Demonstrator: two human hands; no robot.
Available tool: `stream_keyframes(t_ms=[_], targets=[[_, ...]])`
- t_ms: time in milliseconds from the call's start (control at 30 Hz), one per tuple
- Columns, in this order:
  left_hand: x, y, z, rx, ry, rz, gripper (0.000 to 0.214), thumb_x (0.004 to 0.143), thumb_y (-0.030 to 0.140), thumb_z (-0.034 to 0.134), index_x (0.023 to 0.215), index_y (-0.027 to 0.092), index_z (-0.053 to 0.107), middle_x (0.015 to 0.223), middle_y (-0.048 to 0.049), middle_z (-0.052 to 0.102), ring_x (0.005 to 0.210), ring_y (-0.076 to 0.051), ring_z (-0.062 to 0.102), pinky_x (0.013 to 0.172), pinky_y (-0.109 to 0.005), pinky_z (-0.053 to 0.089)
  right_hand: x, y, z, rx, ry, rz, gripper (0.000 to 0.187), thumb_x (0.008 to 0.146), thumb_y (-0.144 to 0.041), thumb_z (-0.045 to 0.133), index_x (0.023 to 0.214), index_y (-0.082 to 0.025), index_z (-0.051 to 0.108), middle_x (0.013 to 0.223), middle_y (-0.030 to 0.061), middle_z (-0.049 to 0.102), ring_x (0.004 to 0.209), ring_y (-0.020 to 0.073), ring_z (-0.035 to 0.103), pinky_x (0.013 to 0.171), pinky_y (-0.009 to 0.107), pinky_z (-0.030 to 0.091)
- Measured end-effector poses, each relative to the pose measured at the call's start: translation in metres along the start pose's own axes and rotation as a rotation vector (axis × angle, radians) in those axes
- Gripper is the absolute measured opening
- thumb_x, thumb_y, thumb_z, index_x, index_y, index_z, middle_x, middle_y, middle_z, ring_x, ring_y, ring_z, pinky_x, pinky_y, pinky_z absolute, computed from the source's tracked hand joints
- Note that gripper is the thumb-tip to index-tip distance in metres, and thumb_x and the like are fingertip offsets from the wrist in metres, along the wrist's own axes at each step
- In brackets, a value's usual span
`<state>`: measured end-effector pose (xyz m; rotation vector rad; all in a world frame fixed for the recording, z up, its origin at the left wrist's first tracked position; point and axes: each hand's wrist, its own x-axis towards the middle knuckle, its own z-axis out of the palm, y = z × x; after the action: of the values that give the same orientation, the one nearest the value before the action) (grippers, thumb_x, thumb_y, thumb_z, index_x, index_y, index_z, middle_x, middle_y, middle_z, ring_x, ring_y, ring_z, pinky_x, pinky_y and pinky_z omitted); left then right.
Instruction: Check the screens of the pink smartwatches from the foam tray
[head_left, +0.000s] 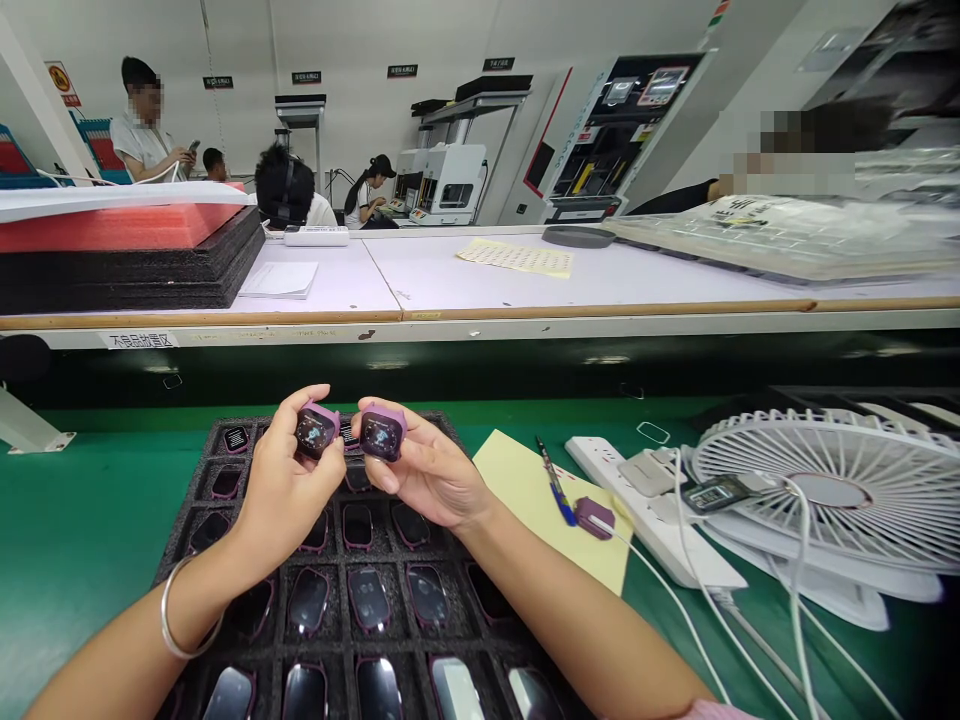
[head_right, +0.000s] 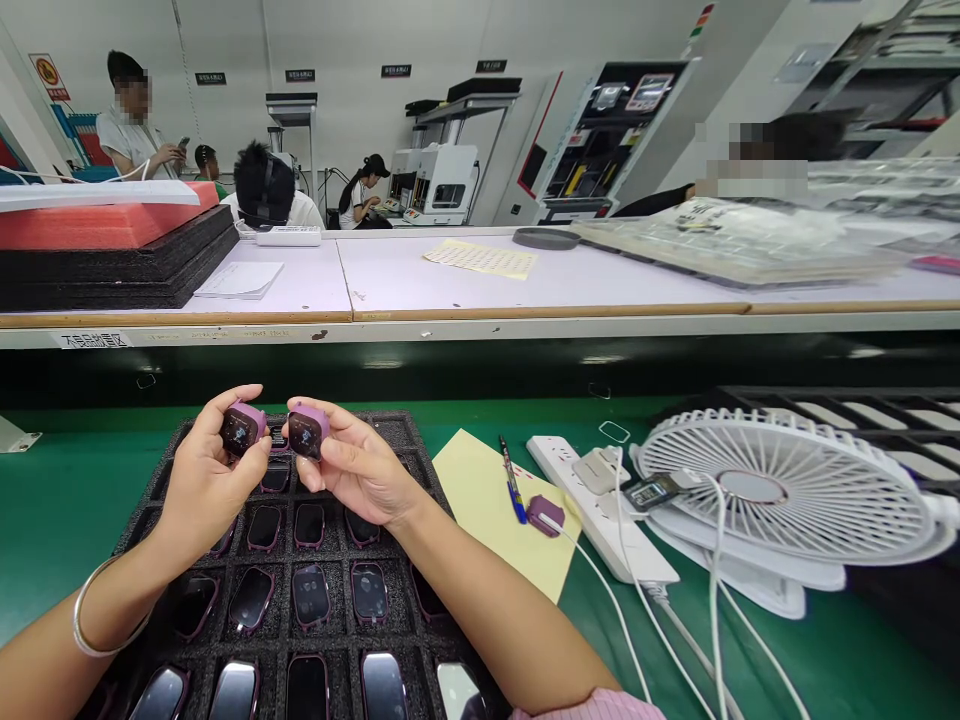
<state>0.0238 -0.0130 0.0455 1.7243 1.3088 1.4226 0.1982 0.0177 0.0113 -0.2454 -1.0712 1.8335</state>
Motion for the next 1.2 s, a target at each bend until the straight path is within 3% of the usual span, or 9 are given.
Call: stream_keyframes(t_ms=[200, 400, 533, 900, 1200], targets=[[-0.0007, -0.0013, 0.0003, 0.050, 0.005, 0.034, 0.043, 0.080, 0.025, 0.060, 0.122, 0.016, 0.061, 0.076, 0.0041, 0.054, 0.050, -0.007, 0.037, 0.044, -0.020, 0.033, -0.0010, 0.0012, -0.0018, -0.009, -0.017, -0.011, 0.046, 0.078, -0.039, 0.087, 0.120, -0.027, 0.072, 0.106, 0.0036, 0.070, 0.057, 0.0085, 0.054, 0.058, 0.026, 0.038], [-0.0001, -0.0005, 0.0001, -0.003, -0.005, -0.026, 0.046, 0.080, 0.026, 0.062, 0.125, 0.017, 0.060, 0.077, 0.0042, 0.056, 0.050, -0.007, 0.041, 0.044, -0.020, 0.034, -0.0007, 0.0004, -0.0019, -0.046, 0.016, 0.002, 0.053, 0.075, -0.043, 0.087, 0.121, -0.026, 0.068, 0.107, 0.0049, 0.070, 0.056, 0.0087, 0.051, 0.058, 0.027, 0.040], [0.0007, -0.0008, -0.0002, 0.024, 0.005, 0.000, 0.042, 0.080, 0.025, 0.061, 0.121, 0.017, 0.061, 0.075, 0.0037, 0.056, 0.053, -0.008, 0.043, 0.046, -0.021, 0.033, -0.0007, -0.0007, 0.0001, -0.032, 0.004, 0.006, 0.047, 0.076, -0.041, 0.088, 0.118, -0.027, 0.071, 0.105, 0.0042, 0.071, 0.055, 0.0087, 0.053, 0.056, 0.026, 0.039], [-0.0022, -0.0032, 0.0009, 0.006, -0.003, 0.005, 0.039, 0.080, 0.022, 0.061, 0.119, 0.019, 0.062, 0.076, 0.0034, 0.057, 0.060, -0.010, 0.050, 0.054, -0.022, 0.040, -0.0018, 0.0000, 0.0011, -0.021, -0.012, 0.011, 0.044, 0.078, -0.039, 0.087, 0.118, -0.028, 0.071, 0.106, 0.0034, 0.070, 0.056, 0.0084, 0.055, 0.058, 0.026, 0.039], [-0.0016, -0.0002, 0.0011, -0.035, 0.000, -0.019, 0.042, 0.079, 0.025, 0.063, 0.121, 0.019, 0.061, 0.084, 0.0005, 0.064, 0.064, -0.012, 0.057, 0.058, -0.023, 0.045, -0.0013, -0.0009, 0.0005, -0.054, 0.029, 0.025, 0.053, 0.074, -0.044, 0.088, 0.120, -0.027, 0.068, 0.107, 0.0047, 0.070, 0.056, 0.0092, 0.051, 0.059, 0.028, 0.041]])
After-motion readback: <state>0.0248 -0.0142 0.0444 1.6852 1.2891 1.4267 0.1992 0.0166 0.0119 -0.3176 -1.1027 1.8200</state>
